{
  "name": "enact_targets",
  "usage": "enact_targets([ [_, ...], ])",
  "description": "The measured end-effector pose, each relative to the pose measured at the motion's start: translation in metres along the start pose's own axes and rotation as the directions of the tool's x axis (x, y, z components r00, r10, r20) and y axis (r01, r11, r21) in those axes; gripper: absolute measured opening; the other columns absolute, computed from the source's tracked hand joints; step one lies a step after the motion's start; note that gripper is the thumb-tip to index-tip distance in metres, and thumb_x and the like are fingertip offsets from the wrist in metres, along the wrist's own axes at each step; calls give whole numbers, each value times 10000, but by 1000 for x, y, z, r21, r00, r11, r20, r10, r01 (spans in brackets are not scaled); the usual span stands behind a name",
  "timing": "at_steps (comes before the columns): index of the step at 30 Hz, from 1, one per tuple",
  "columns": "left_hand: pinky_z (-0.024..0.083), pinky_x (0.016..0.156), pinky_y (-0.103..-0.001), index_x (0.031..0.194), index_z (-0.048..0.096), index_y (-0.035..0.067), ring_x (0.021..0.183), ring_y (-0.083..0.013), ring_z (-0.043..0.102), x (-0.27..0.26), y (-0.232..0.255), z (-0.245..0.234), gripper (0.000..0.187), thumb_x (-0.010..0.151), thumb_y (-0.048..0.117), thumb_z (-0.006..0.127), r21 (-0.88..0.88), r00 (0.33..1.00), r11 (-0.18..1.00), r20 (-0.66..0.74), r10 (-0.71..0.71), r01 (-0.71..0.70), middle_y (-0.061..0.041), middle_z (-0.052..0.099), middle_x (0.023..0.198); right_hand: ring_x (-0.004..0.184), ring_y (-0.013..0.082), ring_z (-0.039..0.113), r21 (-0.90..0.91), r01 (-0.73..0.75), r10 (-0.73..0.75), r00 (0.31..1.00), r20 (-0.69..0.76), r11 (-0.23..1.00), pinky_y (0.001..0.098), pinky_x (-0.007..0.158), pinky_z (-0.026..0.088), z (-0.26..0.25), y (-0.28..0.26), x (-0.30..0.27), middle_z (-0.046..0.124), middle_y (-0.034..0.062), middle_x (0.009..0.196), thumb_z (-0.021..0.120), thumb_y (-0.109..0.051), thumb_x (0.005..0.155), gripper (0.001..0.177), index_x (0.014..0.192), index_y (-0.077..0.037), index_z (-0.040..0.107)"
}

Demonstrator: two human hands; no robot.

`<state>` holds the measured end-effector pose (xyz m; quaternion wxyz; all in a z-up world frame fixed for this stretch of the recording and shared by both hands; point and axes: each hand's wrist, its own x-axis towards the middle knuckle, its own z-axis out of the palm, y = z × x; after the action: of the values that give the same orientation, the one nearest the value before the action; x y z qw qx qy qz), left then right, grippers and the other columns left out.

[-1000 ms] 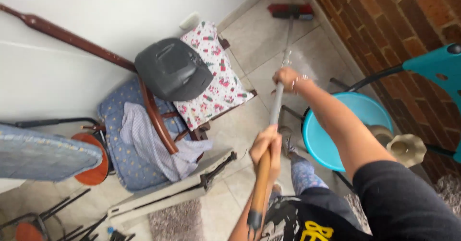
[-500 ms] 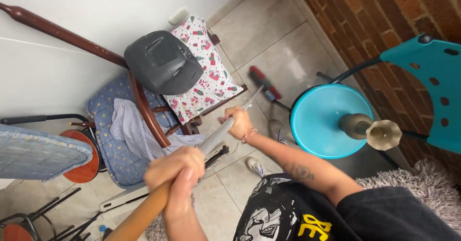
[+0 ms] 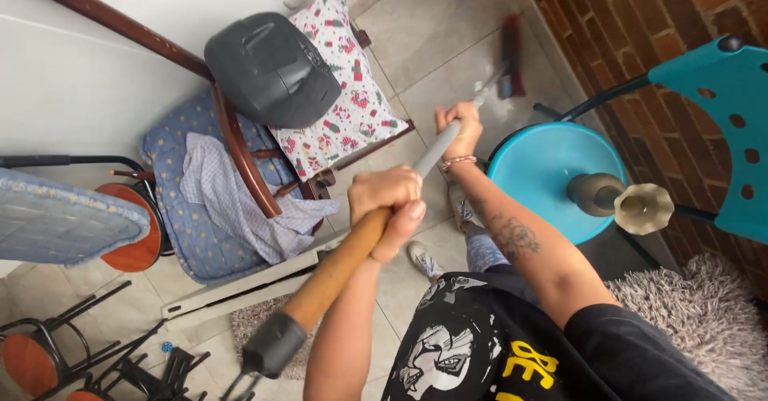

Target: The person tidies a room by moving decorative objects, rearranging cushions on chairs, wiping a table, and sweeping the floor.

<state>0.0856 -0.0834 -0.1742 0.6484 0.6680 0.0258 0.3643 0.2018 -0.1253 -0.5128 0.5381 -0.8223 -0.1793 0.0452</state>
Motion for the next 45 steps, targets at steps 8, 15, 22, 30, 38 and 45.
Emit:
enact_targets([
  [8, 310, 420, -267, 518, 366, 151, 378, -174, 276, -19, 99, -23, 467, 923, 112, 595, 65, 965, 983, 193, -179, 169, 0, 333, 428, 713, 294, 626, 220, -203, 189, 979, 83, 954, 348, 758, 505, 6, -89, -138, 579, 71, 688, 924, -278, 805, 463, 669, -131, 507],
  [15, 341, 434, -279, 528, 359, 161, 355, -191, 341, -111, 155, -29, 463, 919, 132, 605, 115, 963, 983, 213, -166, 144, -4, 346, 424, 708, 265, 587, 214, -133, 102, 983, 151, 968, 333, 745, 492, -12, -90, -236, 563, 52, 653, 924, -299, 816, 481, 659, -135, 501],
  [22, 337, 479, -301, 555, 359, 107, 396, -173, 325, -210, 254, -41, 441, 947, 159, 556, 157, 990, 978, -33, -135, 139, -16, 339, 467, 644, 218, 516, 186, -69, -19, 901, 433, 980, 332, 684, 433, -55, -142, -347, 533, 12, 623, 861, -215, 844, 444, 641, -172, 470],
  [30, 448, 768, -320, 741, 467, 85, 711, -188, 501, -326, 237, -37, 254, 971, 132, 566, 142, 927, 955, -314, -205, 260, -19, 494, 717, 563, 212, 470, 314, 267, -405, 443, 800, 911, 360, 623, 381, -23, -55, -333, 474, -16, 550, 591, -150, 616, 172, 589, -182, 424],
  [38, 403, 544, -321, 575, 372, 67, 443, -180, 405, -344, 309, 44, 359, 914, 70, 490, 410, 817, 885, -574, 63, 219, -32, 404, 528, 562, 171, 558, 351, 200, -354, -24, 935, 915, 344, 553, 430, -118, -84, -400, 570, -29, 574, 655, -245, 533, 197, 573, -187, 471],
  [45, 597, 651, -385, 675, 511, 40, 568, -230, 629, -374, 275, 83, 317, 938, 216, 507, 661, 777, 707, -573, 259, 251, -77, 591, 618, 559, 235, 578, 557, 322, -492, -266, 829, 765, 380, 562, 460, -66, -81, -352, 594, 55, 622, 744, -274, 794, 296, 612, -151, 545],
])
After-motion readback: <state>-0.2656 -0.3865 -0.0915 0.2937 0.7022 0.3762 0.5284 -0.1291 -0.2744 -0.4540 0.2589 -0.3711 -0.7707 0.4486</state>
